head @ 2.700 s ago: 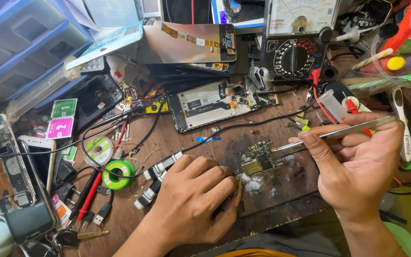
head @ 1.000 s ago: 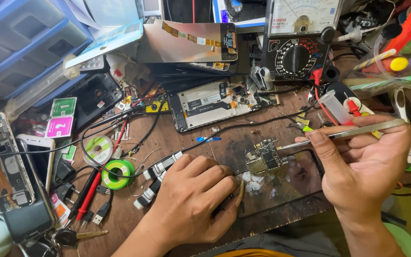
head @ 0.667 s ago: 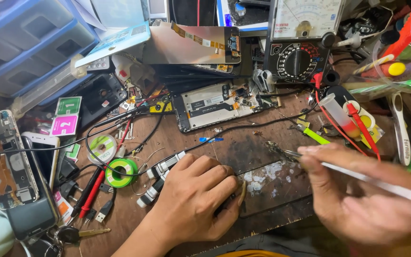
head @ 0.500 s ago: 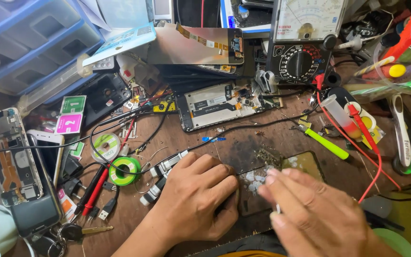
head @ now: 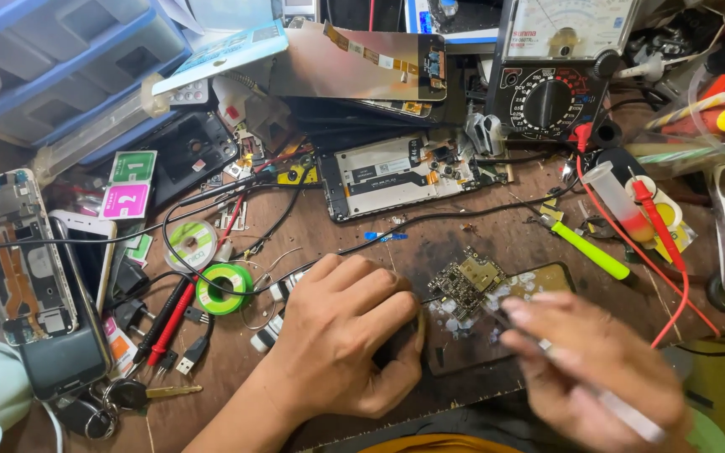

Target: Repairing a smartphone motherboard by using tweezers to inspect components and a hot air rework station to apply heat.

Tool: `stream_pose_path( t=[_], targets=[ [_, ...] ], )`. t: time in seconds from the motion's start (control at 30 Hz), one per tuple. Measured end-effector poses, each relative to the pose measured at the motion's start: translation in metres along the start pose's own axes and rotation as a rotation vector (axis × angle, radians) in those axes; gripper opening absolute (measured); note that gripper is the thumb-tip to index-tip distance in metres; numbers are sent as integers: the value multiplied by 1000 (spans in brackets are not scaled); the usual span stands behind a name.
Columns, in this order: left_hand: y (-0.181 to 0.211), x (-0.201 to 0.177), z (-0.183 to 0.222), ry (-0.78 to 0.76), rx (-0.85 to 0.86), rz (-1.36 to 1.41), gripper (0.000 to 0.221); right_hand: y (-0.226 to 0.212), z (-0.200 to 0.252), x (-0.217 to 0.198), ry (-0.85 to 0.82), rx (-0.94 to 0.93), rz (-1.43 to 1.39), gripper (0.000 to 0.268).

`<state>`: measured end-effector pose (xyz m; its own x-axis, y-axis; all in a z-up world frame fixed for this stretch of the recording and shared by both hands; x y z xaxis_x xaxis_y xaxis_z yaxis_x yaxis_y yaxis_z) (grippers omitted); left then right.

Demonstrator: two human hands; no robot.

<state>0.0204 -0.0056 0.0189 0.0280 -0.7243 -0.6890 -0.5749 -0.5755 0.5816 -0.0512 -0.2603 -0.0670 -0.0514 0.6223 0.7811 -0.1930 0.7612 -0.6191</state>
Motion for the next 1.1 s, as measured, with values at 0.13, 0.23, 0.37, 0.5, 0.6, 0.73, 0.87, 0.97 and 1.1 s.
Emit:
stream_pose_path(
  t=[0.13,0.23,0.37,0.5,0.6,0.73,0.87,0.97,1.1],
  targets=[
    [6,6,-1,-110,106,51,10,-41,-48,63,205,-695,1356,25],
    [8,8,-1,-157,139,82,10,-49,-61,55,241,-652,1302,46],
    [6,10,-2,-192,130,72,9,-52,-72,52,234,-585,1335,51],
    [4,11,-2,-205,126,65,11,-50,-75,48,252,-538,1343,52],
    [4,12,-1,-205,113,36,11,-50,-76,48,269,-475,1376,50],
    [1,12,-2,-157,80,-44,10,-48,-75,47,291,-454,1429,51],
    [2,9,-4,-103,51,-71,11,-44,-70,51,341,-465,1430,52],
    [3,8,-5,-55,39,-93,10,-40,-69,49,333,-495,1385,51],
    [3,5,-5,13,28,-85,10,-38,-66,46,347,-512,1353,53]
  ],
)
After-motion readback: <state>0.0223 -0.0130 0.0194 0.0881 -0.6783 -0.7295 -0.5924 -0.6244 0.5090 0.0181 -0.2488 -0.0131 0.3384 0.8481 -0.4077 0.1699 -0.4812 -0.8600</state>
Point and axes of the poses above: each hand's wrist, its own z-axis away from the middle knuckle, its own x-axis out of the palm, y = z × x, the point moved 3 cm from there along -z, towards the middle knuckle, and after that the axes turned 13 degrees about -x, right-handed, at the moved point
